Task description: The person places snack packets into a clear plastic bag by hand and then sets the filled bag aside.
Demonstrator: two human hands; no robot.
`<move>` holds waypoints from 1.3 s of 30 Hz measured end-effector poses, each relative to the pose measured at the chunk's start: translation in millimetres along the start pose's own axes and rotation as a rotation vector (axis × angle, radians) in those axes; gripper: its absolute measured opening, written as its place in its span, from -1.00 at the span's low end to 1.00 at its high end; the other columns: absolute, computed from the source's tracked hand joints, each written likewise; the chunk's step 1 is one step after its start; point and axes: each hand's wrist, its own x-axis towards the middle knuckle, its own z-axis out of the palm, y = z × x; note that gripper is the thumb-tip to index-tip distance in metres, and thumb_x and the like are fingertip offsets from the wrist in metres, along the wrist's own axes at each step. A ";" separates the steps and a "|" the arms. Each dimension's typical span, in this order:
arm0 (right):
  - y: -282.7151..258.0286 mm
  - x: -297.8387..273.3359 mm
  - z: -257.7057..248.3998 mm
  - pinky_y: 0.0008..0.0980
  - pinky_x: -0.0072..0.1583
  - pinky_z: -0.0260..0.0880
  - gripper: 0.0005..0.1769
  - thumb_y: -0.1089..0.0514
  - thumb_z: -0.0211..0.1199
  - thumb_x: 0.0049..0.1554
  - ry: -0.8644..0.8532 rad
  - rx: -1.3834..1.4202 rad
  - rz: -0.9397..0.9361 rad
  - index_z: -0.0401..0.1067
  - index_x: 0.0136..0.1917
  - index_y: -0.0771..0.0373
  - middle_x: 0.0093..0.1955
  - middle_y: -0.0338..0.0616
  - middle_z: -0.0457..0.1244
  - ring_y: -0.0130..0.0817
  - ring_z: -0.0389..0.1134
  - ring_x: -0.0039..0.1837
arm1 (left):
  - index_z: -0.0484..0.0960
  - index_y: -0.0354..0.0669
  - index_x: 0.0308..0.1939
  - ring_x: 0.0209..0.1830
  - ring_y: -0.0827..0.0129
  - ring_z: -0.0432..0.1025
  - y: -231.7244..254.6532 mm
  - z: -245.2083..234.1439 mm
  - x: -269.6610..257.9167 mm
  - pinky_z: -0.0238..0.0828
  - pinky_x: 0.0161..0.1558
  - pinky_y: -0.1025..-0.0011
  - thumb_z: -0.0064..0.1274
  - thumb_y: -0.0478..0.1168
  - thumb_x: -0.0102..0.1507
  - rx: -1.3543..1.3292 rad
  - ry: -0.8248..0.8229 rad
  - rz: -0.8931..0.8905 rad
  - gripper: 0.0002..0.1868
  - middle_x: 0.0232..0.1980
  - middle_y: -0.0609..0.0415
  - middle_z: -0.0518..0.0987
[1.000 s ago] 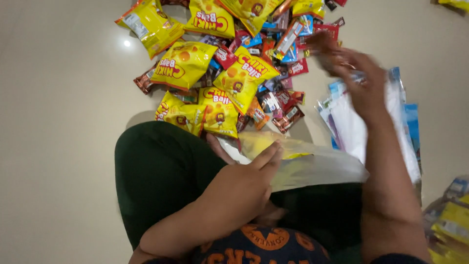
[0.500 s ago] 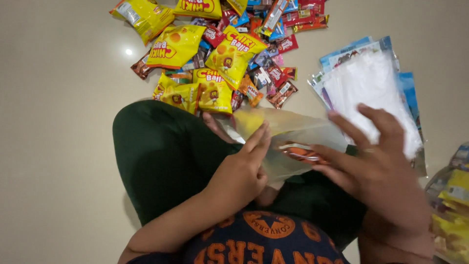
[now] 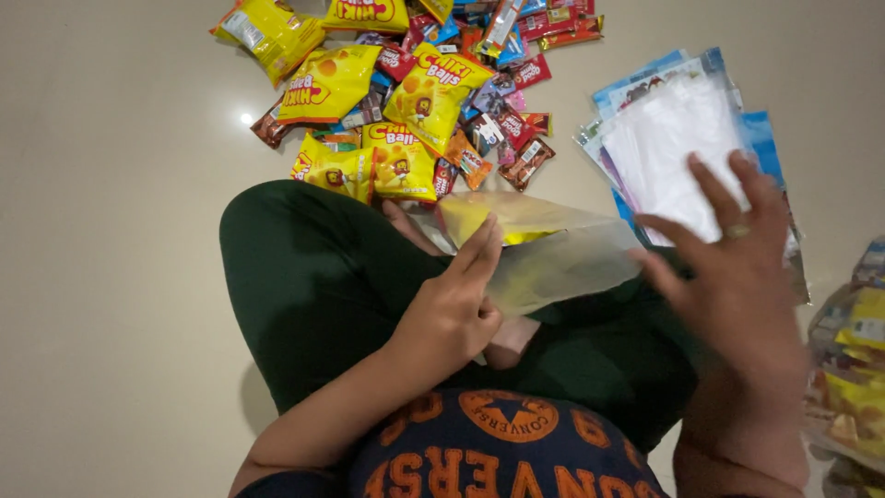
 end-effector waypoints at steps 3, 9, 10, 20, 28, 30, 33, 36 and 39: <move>30.2 -26.2 21.5 0.22 0.51 0.22 -0.54 0.10 0.48 0.18 -0.007 0.026 0.103 0.54 0.31 0.25 0.59 0.28 0.21 0.33 0.16 0.60 | -0.11 -0.11 0.63 -0.52 0.37 0.46 -16.6 7.1 -4.5 0.41 -0.39 0.43 0.09 -0.51 0.20 -0.024 0.086 0.075 0.01 0.70 -0.22 0.02; 17.8 26.5 128.1 0.29 0.42 0.12 -0.07 -0.09 0.58 -0.16 -0.469 0.905 0.402 0.42 0.39 0.36 0.36 0.42 0.25 0.44 0.18 0.45 | 0.34 -0.18 0.51 0.39 -0.15 0.39 -32.6 -20.9 39.5 0.31 0.39 0.05 0.05 -0.47 0.23 -0.208 0.178 0.022 -0.28 0.51 -0.27 0.34; 16.9 35.6 136.3 0.29 0.42 0.12 -0.07 -0.09 0.58 -0.16 -0.464 0.907 0.405 0.42 0.39 0.36 0.36 0.42 0.25 0.44 0.18 0.45 | 0.34 -0.18 0.51 0.39 -0.15 0.39 -37.2 -24.3 49.0 0.31 0.39 0.05 0.05 -0.47 0.23 -0.205 0.174 0.025 -0.28 0.51 -0.27 0.34; -12.9 99.6 199.4 0.10 0.32 0.24 -0.36 -0.14 0.32 0.18 -0.277 1.251 0.335 0.43 0.26 0.47 0.22 0.28 0.30 0.09 0.30 0.25 | 0.43 0.15 0.43 -0.54 0.17 0.64 -84.7 -30.6 98.3 0.68 -0.47 0.44 -0.17 -0.46 0.24 -0.712 0.289 -0.108 -0.32 -0.07 -0.15 0.56; 37.4 76.9 230.6 -0.12 0.04 0.53 -0.37 -0.34 0.20 0.31 -0.211 1.360 0.768 0.54 0.21 0.28 -0.03 0.10 0.31 -0.12 0.38 0.01 | 0.26 -0.21 0.49 -0.42 0.29 0.65 -230.3 35.8 107.6 0.71 -0.38 0.50 -0.19 -0.22 0.44 -0.974 0.796 -0.232 -0.48 0.21 -0.06 0.53; 58.5 68.1 221.6 -0.12 0.01 0.52 -0.47 -0.22 0.15 0.35 -0.134 1.385 0.850 0.51 0.25 0.28 0.00 0.04 0.26 -0.16 0.35 0.01 | 0.28 -0.17 0.43 -0.46 0.33 0.61 -274.1 77.4 122.8 0.67 -0.49 0.54 -0.18 -0.30 0.42 -0.987 0.689 -0.240 -0.53 0.10 0.00 0.48; 89.4 48.9 173.5 0.01 0.05 0.55 -0.56 -0.13 0.22 0.32 0.165 1.542 1.046 0.53 0.21 0.27 -0.03 0.03 0.28 -0.12 0.41 -0.01 | 0.37 -0.12 0.37 -0.43 0.39 0.59 -291.4 134.4 143.0 0.66 -0.42 0.62 -0.15 -0.27 0.42 -0.826 0.517 -0.315 -0.58 0.02 0.14 0.49; 149.2 10.0 162.8 -0.11 0.07 0.55 -0.79 -0.03 0.18 0.31 0.404 1.706 1.328 0.49 0.05 0.10 0.01 -0.20 0.37 -0.29 0.42 0.07 | 0.60 -0.10 0.23 -0.33 0.39 0.55 -299.9 162.1 147.8 0.39 -0.36 0.54 0.01 -0.09 0.25 -0.563 0.224 -0.537 -0.53 -0.19 0.06 0.62; 152.4 -26.9 91.8 -0.15 0.15 0.61 -0.76 -0.03 0.10 0.32 0.585 1.630 1.440 0.44 0.07 0.14 0.04 -0.18 0.38 -0.34 0.44 0.10 | 0.62 0.02 0.27 -0.10 0.33 0.57 -299.9 178.4 154.6 0.39 0.09 0.39 -0.05 0.04 0.18 -0.148 -0.023 -0.628 -0.41 0.01 0.06 0.71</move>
